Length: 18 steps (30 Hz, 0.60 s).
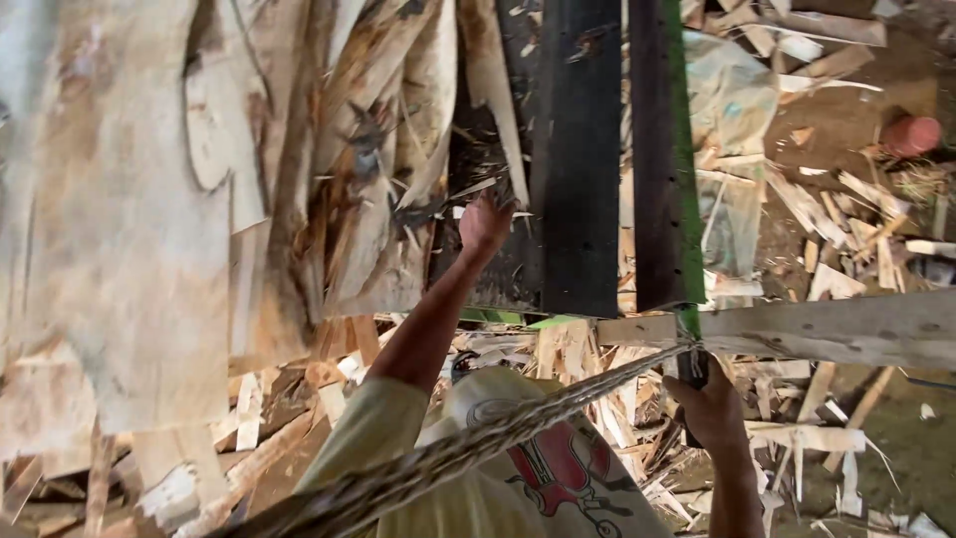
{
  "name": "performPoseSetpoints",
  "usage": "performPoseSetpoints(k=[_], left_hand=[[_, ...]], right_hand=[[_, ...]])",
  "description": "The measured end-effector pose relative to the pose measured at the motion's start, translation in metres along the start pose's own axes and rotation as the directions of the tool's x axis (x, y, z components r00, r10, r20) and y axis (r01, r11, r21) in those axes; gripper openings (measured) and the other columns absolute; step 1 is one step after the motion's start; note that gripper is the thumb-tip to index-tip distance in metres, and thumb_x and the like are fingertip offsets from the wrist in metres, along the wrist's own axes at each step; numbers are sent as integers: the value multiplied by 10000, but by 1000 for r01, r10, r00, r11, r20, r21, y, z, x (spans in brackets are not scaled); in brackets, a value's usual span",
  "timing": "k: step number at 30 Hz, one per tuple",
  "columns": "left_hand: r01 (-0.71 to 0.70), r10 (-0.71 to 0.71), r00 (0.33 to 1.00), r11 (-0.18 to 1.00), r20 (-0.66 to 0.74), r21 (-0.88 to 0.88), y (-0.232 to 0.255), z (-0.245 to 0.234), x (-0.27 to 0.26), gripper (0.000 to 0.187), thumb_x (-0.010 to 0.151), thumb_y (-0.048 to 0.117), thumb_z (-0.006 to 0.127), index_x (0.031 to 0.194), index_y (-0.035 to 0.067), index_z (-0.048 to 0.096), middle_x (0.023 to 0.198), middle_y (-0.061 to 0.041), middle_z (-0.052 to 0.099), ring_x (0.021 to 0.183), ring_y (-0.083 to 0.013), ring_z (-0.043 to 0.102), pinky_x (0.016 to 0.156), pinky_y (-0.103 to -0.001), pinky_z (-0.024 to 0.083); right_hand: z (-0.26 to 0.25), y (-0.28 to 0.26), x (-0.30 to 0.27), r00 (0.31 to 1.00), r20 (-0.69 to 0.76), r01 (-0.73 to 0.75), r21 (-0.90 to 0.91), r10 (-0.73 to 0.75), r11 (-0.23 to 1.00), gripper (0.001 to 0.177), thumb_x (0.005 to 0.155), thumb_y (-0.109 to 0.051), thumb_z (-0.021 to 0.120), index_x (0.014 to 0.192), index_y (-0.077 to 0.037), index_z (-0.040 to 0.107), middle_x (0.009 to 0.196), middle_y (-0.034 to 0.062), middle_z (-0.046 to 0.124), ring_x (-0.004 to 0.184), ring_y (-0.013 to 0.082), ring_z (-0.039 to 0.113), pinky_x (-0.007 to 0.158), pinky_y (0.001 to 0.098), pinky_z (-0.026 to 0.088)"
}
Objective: Operating a large manual guillotine-style paper cutter to trim and size thin wood veneer sheets.
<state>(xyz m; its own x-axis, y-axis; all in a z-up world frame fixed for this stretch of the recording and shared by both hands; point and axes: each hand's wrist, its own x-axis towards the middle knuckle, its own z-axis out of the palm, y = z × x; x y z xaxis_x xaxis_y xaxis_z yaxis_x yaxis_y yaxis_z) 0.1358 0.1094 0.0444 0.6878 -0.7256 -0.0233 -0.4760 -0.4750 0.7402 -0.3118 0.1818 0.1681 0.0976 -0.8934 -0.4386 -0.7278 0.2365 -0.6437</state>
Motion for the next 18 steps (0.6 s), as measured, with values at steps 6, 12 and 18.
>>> performPoseSetpoints(k=[6, 12, 18], left_hand=[[74, -120, 980, 961, 158, 266, 17, 52, 57, 623, 803, 611, 782, 1123, 88, 674, 973, -129, 741, 960, -326, 728, 803, -457, 589], [65, -158, 969, 906, 190, 418, 11, 81, 86, 395, 887, 448, 714, 1010, 73, 726, 905, -116, 746, 804, -253, 737, 678, -405, 602], [12, -47, 972, 989, 232, 149, 9, 62, 45, 347, 1020, 299, 589, 850, 47, 755, 715, -85, 715, 494, -169, 563, 397, -348, 430]], right_hand=[[-2, -8, -5, 999, -7, 50, 116, -49, 992, 483, 809, -228, 760, 1251, -95, 618, 822, 73, 719, 555, 167, 648, 501, 354, 562], [-3, 9, 2, 994, 10, 109, 119, -111, 987, 462, 864, -285, 774, 1223, -45, 611, 802, 128, 702, 595, 186, 668, 537, 358, 576], [33, 72, 36, 970, 151, -52, 895, -192, 443, 616, 958, -552, 508, 1318, -57, 574, 998, 139, 717, 828, 239, 711, 644, 384, 608]])
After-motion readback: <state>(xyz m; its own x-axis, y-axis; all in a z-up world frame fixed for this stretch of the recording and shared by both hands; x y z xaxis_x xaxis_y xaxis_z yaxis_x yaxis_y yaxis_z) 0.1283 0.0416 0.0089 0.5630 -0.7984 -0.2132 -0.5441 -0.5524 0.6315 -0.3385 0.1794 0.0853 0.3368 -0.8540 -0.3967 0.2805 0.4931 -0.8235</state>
